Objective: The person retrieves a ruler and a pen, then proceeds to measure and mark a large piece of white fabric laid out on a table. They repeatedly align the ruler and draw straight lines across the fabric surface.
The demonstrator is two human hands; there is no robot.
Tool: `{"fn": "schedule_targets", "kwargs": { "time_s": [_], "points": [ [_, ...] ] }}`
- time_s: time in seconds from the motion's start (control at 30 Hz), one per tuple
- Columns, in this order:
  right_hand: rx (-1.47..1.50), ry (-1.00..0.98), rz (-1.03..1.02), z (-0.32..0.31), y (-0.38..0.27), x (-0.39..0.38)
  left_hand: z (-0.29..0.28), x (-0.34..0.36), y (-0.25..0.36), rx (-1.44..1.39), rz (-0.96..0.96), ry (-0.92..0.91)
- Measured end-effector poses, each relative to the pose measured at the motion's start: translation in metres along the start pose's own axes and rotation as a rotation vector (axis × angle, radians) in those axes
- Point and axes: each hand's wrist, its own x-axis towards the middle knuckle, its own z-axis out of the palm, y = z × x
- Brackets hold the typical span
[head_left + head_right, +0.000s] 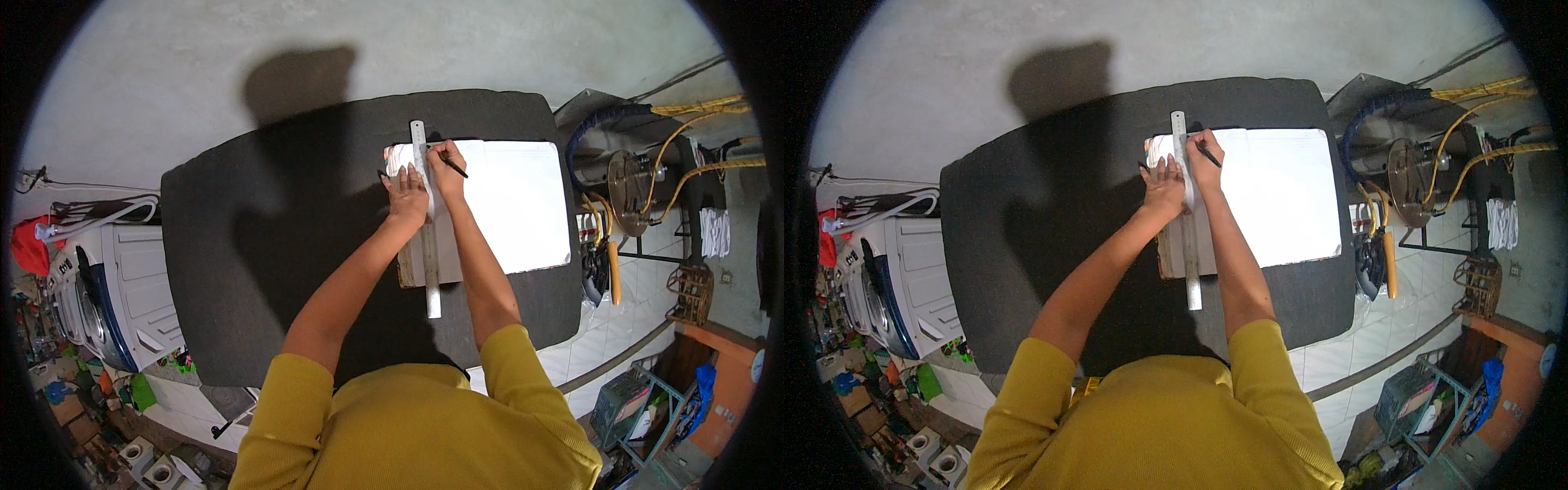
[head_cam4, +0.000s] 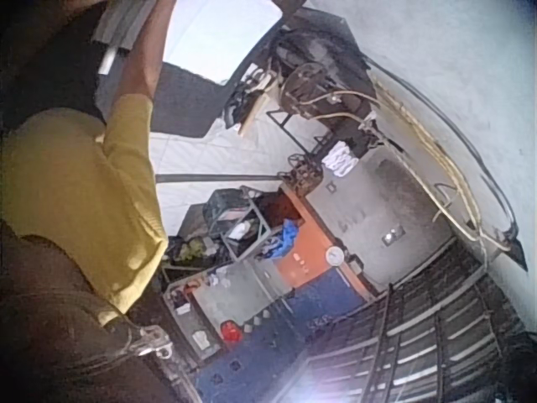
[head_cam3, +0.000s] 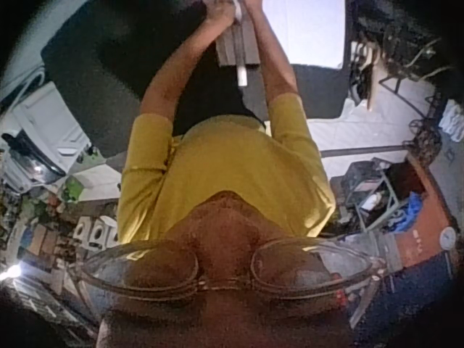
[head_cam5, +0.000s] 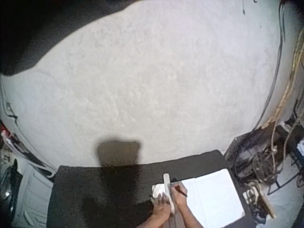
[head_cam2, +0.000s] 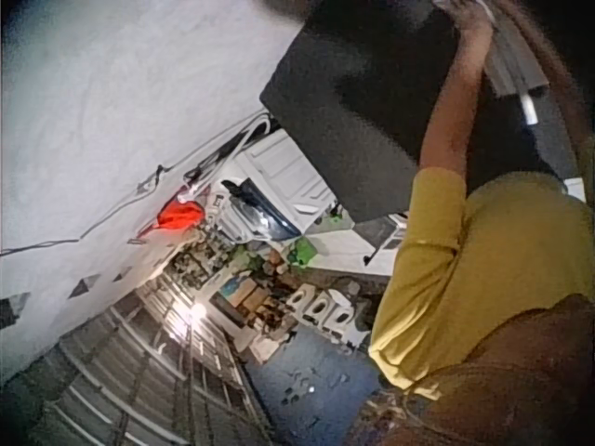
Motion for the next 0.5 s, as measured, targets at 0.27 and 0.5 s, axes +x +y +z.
{"fn": "schedule_targets", "kwargs": {
  "time_s": [0.27, 0.5],
  "points": [
    [-0.140, -0.116, -0.047, -0.023, -0.016, -0.023, -0.002, -0.012, -0.004, -0.132, 0.043, -0.004],
    [-0.248, -0.253, -0.032, -0.056, -0.037, -0.083, 0.000, -0.013, -0.004, -0.148, 0.027, 0.001]
  ]
}}
